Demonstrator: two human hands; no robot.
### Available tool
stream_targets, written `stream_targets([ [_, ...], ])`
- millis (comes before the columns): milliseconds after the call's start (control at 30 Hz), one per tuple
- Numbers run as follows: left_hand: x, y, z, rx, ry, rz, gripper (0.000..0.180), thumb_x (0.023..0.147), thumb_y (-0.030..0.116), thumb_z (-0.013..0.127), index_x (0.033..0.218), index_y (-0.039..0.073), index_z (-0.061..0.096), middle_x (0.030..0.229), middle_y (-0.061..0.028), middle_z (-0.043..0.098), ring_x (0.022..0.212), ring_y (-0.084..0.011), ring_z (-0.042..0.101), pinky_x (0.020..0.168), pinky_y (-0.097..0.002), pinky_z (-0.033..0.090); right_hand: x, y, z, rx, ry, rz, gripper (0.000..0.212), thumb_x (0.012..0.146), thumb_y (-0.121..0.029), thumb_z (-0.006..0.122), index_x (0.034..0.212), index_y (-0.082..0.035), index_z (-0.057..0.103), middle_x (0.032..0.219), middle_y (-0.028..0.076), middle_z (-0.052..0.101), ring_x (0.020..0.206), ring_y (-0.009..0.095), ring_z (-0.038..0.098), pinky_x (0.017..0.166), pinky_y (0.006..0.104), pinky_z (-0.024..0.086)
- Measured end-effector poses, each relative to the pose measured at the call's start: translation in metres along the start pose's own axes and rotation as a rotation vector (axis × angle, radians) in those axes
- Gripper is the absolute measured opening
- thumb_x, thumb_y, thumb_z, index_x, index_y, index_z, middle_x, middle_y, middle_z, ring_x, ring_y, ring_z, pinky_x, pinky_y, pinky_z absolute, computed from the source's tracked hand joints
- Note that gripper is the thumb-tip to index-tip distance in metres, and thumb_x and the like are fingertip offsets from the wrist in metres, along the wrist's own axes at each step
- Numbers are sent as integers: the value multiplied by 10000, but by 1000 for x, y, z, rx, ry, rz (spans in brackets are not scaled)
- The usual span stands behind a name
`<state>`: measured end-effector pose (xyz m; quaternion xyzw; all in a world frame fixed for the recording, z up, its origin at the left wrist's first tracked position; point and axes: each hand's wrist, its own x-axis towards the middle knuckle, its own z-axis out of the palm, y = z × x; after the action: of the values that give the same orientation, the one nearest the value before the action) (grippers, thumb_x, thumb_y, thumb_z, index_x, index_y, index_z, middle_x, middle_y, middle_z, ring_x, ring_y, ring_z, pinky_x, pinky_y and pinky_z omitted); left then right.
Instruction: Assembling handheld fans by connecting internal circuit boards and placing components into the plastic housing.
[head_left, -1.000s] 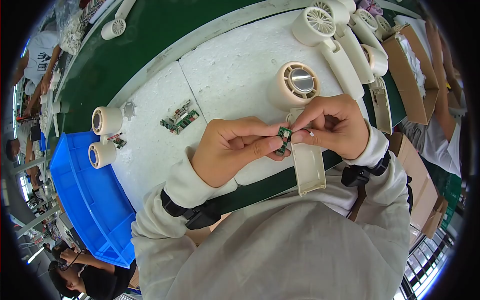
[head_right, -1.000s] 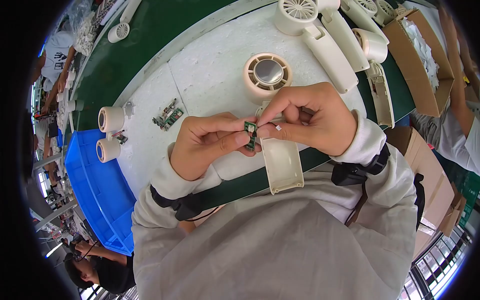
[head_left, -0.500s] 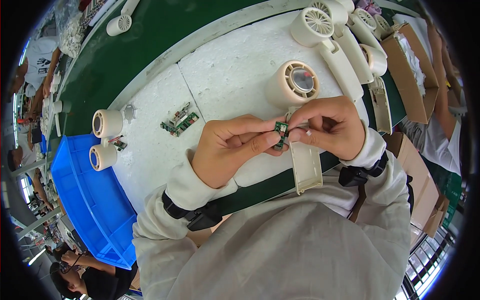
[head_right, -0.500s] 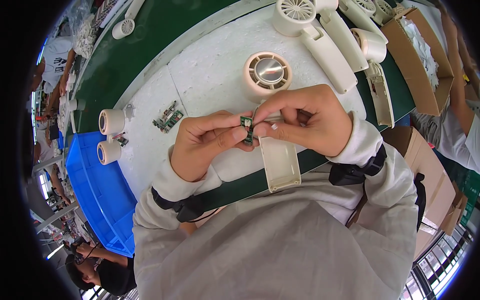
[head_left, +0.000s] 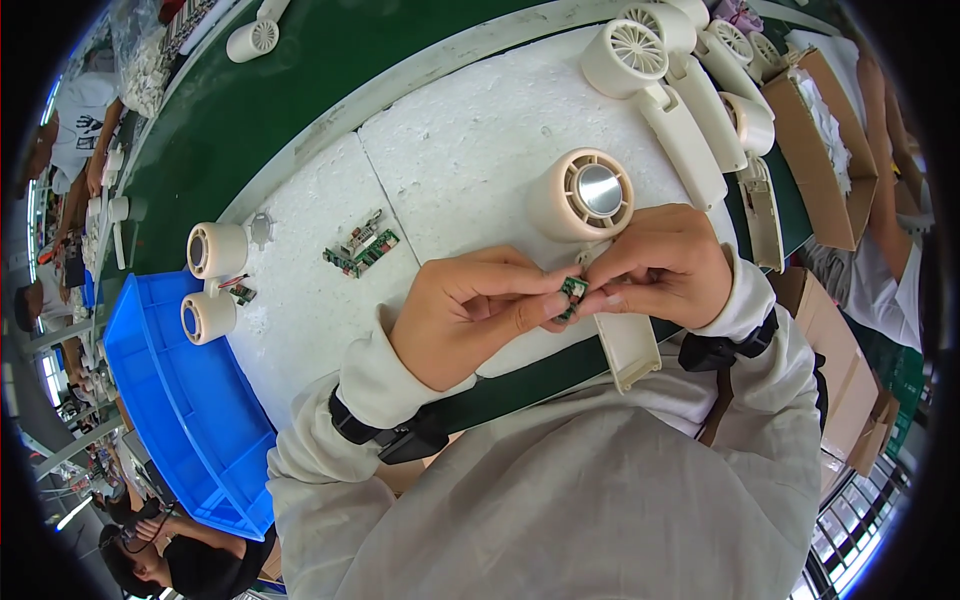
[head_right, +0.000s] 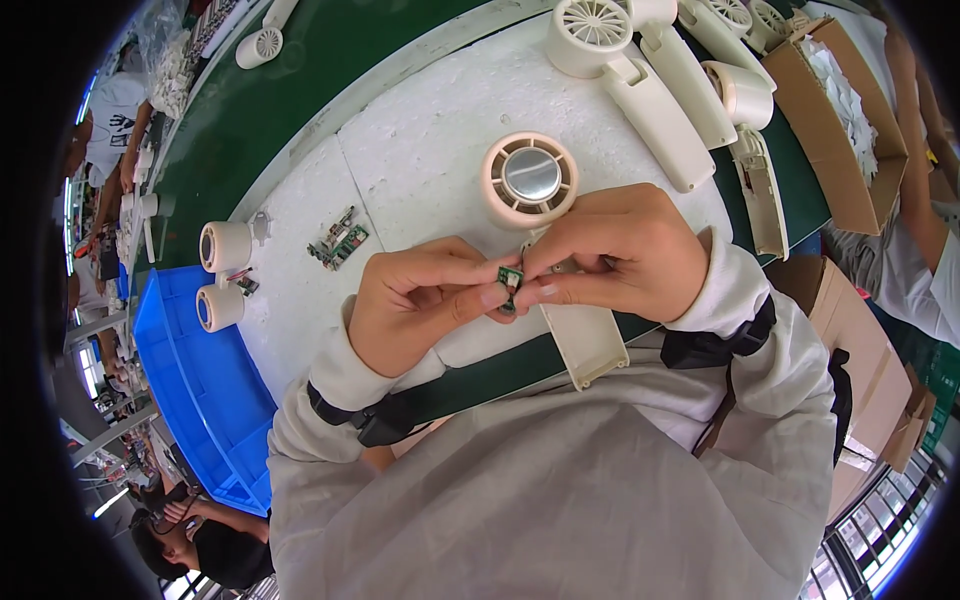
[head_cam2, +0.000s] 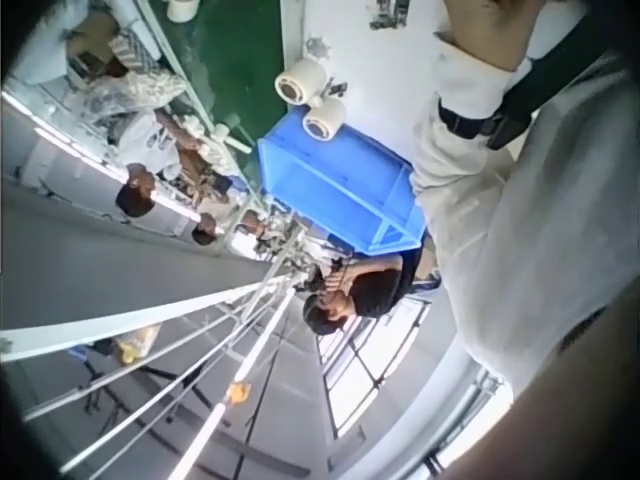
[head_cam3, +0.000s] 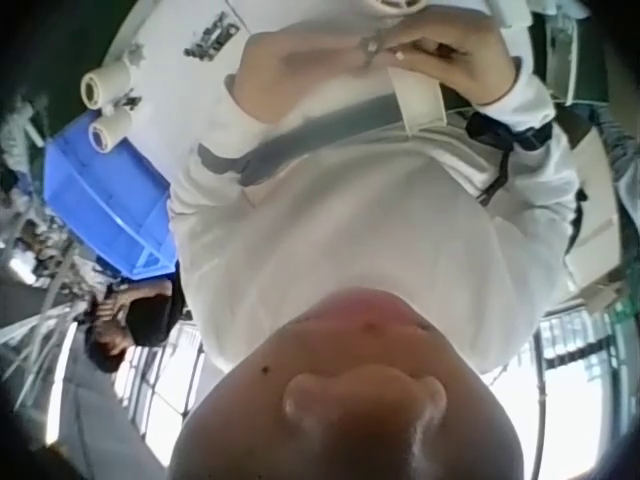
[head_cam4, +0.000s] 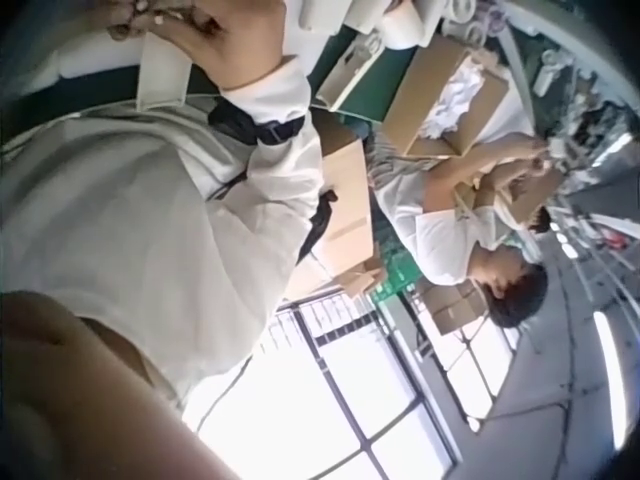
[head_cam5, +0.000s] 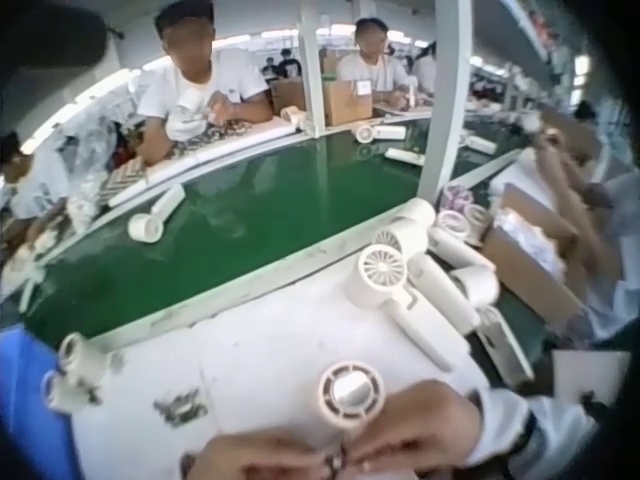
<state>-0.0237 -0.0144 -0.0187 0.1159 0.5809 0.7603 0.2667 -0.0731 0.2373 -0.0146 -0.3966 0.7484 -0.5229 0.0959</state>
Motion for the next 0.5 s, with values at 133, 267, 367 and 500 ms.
stream_targets([
  [133, 1, 4, -2, -32, -15, -36, 285, 978, -27, 628, 1260, -22, 672, 1092, -128, 679, 975, -192, 692, 880, -285, 565, 1, 0, -2, -19, -7, -36, 178, 790, -113, 855, 938, -79, 764, 646, 28, 628, 530, 187, 546, 496, 331, 380],
  [267, 1, 0, -5, -108, -39, 8, 273, 974, -28, 633, 1242, -20, 683, 1084, -128, 678, 971, -201, 694, 878, -292, 565, 4, -1, -1, 4, 39, -114, 177, 792, -128, 856, 932, -74, 763, 676, 46, 663, 554, 211, 585, 505, 348, 398],
  [367, 1, -1, -8, -48, -79, 17, 302, 956, -60, 640, 1246, 6, 690, 1075, -147, 684, 982, -224, 703, 879, -312, 574, 5, -8, -10, 60, -97, -48, 164, 808, -135, 844, 932, -66, 761, 737, 68, 700, 606, 239, 636, 536, 365, 445],
  [500, -2, 2, -2, 11, -91, -5, 317, 942, -70, 654, 1240, 26, 701, 1072, -155, 690, 985, -230, 707, 881, -319, 574, 1, -4, -11, 117, -119, -90, 140, 839, -130, 818, 943, -58, 758, 766, 69, 709, 652, 250, 665, 575, 368, 485],
])
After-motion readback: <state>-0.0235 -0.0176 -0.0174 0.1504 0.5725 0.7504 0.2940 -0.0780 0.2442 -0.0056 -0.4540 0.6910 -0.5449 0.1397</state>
